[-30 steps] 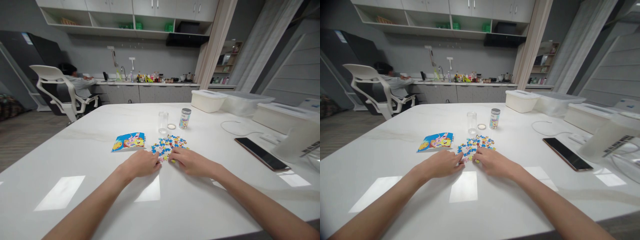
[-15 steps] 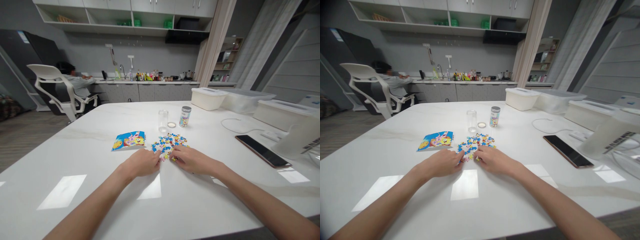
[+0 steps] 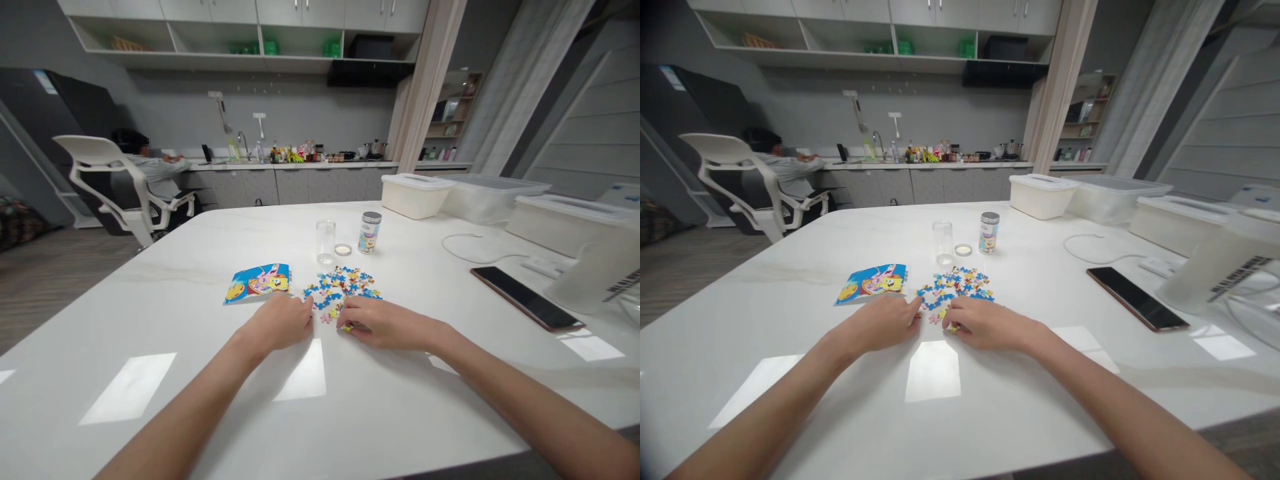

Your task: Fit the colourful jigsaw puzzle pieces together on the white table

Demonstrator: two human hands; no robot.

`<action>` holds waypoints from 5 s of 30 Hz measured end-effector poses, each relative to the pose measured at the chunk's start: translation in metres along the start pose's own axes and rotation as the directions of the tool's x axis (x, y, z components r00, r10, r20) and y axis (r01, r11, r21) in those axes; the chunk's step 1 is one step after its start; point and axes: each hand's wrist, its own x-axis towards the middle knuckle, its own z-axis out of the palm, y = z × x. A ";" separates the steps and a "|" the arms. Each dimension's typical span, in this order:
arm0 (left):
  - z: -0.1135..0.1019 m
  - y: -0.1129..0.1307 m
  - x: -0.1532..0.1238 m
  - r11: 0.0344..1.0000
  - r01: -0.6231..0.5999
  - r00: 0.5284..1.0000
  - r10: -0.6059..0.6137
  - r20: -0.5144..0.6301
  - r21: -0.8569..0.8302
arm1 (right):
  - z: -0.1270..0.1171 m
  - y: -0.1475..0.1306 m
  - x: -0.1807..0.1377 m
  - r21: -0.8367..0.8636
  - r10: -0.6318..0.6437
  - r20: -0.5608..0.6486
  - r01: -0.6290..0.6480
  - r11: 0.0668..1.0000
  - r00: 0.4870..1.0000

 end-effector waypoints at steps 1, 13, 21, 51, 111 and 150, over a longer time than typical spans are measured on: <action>0.000 0.000 0.000 1.000 0.005 1.000 -0.005 -0.001 0.004 | 0.000 0.000 0.000 0.002 -0.003 -0.002 0.003 1.000 1.000; 0.000 -0.003 0.000 1.000 -0.013 1.000 0.013 -0.003 0.012 | 0.007 0.005 0.001 -0.054 -0.030 -0.054 0.027 0.998 0.998; -0.005 0.003 0.000 0.998 -0.041 0.999 0.041 0.014 -0.054 | 0.006 0.004 0.004 -0.060 -0.063 -0.047 0.060 0.996 0.997; -0.011 0.003 -0.002 0.991 -0.133 0.991 0.132 -0.010 -0.029 | -0.011 0.024 -0.005 -0.313 0.366 -0.149 -0.395 0.864 0.919; -0.012 0.026 -0.003 0.973 -0.230 0.971 0.231 -0.063 0.013 | -0.023 0.019 -0.006 -0.303 0.490 -0.154 -0.513 0.803 0.858; -0.007 0.031 -0.002 0.969 -0.248 0.965 0.248 -0.085 0.018 | -0.017 0.025 -0.003 -0.196 0.475 -0.168 -0.501 0.843 0.864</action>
